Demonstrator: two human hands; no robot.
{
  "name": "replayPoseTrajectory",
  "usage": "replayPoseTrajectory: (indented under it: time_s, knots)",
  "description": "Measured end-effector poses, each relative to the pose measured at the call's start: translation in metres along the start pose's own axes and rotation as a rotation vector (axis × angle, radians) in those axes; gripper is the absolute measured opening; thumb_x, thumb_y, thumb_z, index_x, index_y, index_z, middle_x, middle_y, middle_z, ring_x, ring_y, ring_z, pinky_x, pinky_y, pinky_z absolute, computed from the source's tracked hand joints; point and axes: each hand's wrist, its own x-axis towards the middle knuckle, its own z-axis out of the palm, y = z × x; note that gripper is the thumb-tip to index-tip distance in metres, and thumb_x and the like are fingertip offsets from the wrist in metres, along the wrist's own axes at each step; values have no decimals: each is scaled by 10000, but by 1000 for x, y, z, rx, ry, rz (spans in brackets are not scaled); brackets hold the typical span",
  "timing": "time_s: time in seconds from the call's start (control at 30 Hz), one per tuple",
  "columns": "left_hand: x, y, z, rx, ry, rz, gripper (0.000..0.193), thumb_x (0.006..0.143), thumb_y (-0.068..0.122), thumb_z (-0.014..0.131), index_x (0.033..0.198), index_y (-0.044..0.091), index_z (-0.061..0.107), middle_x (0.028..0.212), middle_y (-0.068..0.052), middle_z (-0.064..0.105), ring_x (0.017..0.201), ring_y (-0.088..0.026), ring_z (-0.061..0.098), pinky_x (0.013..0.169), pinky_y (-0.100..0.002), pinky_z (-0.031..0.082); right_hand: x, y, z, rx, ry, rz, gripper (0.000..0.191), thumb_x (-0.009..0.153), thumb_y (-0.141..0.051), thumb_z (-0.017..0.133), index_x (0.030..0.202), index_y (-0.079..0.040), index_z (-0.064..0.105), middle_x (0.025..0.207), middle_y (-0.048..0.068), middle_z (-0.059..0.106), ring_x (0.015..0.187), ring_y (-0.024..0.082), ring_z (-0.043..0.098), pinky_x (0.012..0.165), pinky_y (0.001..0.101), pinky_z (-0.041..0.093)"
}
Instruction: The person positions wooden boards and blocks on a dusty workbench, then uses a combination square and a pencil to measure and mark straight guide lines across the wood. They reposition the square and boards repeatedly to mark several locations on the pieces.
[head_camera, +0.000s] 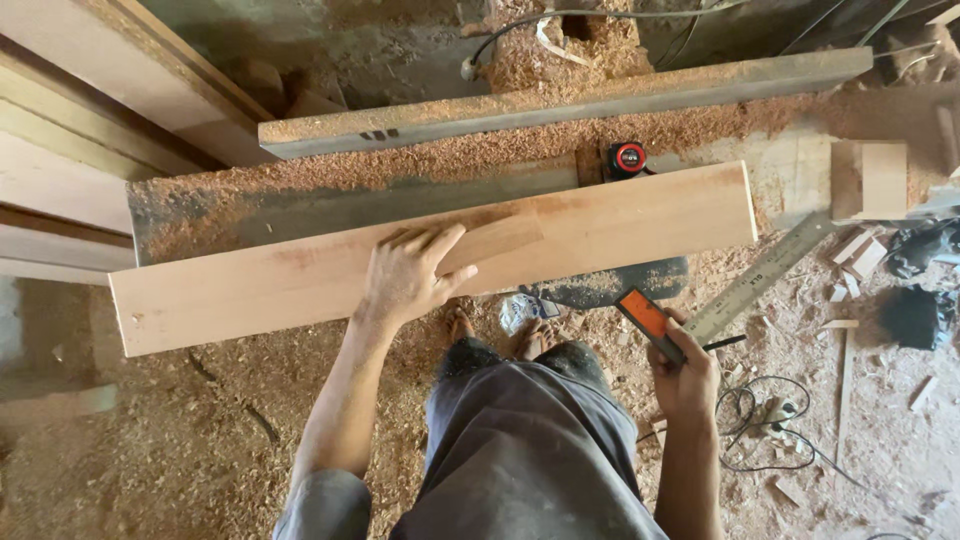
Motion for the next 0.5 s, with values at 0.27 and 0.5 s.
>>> replayPoseTrajectory:
  time_s: [0.27,0.5]
  knots:
    - [41,-42,20,-173,-549,-398,718,763,592,800,1299,130,679,1118,-99,753,938,-266,740,873,-443,599,4,-11,5,-52,-85,-12,251,935,-44,688,1164,53,654,888,12,596,614,47,439,525,232,331]
    - [26,-33,58,87,-196,-126,891,773,699,827,1437,150,600,1500,-132,519,1404,-329,454,1194,-596,346,-6,-15,10,-103,-30,-12,274,917,-57,686,1169,48,658,709,1,510,554,81,424,504,239,308]
